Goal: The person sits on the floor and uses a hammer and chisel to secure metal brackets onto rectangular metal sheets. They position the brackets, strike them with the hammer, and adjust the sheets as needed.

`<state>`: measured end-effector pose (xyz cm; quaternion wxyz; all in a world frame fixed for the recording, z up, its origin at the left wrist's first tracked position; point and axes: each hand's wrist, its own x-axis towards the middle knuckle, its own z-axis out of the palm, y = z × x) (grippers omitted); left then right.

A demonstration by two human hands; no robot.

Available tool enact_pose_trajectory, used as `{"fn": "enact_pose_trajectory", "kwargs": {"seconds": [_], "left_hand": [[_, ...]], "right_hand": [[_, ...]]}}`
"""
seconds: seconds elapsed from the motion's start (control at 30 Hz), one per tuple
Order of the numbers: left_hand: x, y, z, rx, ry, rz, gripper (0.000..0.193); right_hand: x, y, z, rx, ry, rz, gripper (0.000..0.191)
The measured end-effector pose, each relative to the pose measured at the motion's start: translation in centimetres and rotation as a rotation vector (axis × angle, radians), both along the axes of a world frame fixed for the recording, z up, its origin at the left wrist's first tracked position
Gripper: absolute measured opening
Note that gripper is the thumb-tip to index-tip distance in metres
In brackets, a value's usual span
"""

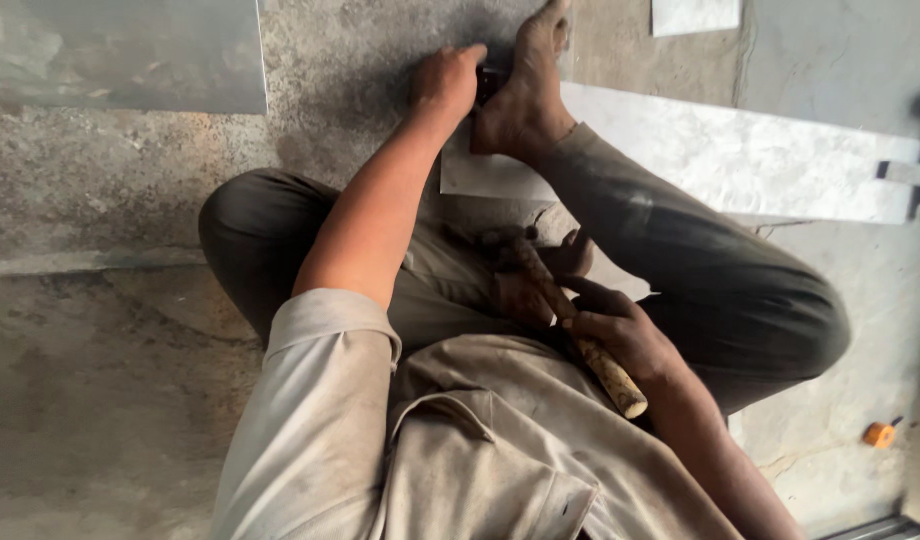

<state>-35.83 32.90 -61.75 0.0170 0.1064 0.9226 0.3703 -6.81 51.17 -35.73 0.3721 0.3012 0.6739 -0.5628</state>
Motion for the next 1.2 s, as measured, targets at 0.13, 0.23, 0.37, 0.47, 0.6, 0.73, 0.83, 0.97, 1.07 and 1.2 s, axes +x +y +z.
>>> {"fn": "enact_pose_trajectory", "kwargs": {"seconds": [0.13, 0.23, 0.37, 0.47, 0.6, 0.73, 0.83, 0.97, 1.07, 1.2], "left_hand": [[-0.1, -0.2, 0.9, 0.000, -0.247, -0.045, 0.037], [0.1, -0.3, 2.0, 0.135, -0.378, 0.008, 0.034], [0.2, -0.4, 2.3, 0.125, -0.389, 0.006, 0.036], [-0.2, -0.2, 1.5, 0.084, -0.319, -0.014, 0.035], [-1.0, 0.4, 0.7, 0.011, -0.118, -0.097, 0.052], [-1.3, 0.5, 0.5, -0.016, -0.308, -0.088, 0.054], [-1.4, 0.2, 1.3, 0.231, -0.240, 0.179, 0.049], [-1.9, -1.3, 3.8, 1.111, -0.648, 0.409, 0.028], [-2.0, -2.1, 6.1, 1.683, -0.585, 0.289, 0.024], [-1.6, -1.7, 7.7, 1.729, -0.641, 0.152, 0.013]], "right_hand": [[-0.9, 0.1, 0.2, 0.001, -0.015, 0.032, 0.075], [-1.2, 0.2, -0.2, -0.038, -0.024, 0.077, 0.080], [-1.7, 0.6, -1.2, -0.098, -0.052, 0.090, 0.086], [-1.8, 1.1, -1.6, -0.118, -0.068, 0.007, 0.086], [-2.2, 2.9, -1.3, -0.063, 0.088, 0.249, 0.080], [-2.8, 3.6, -2.6, -0.084, 0.050, 0.210, 0.086], [-2.6, 3.3, -4.2, -0.202, 0.040, 0.121, 0.089], [-2.3, 4.6, -5.4, -0.266, 0.050, 0.053, 0.090], [-1.8, 5.8, -5.8, -0.262, 0.083, 0.083, 0.081], [-1.3, 6.8, -6.4, -0.091, -0.189, 0.143, 0.070]]}}
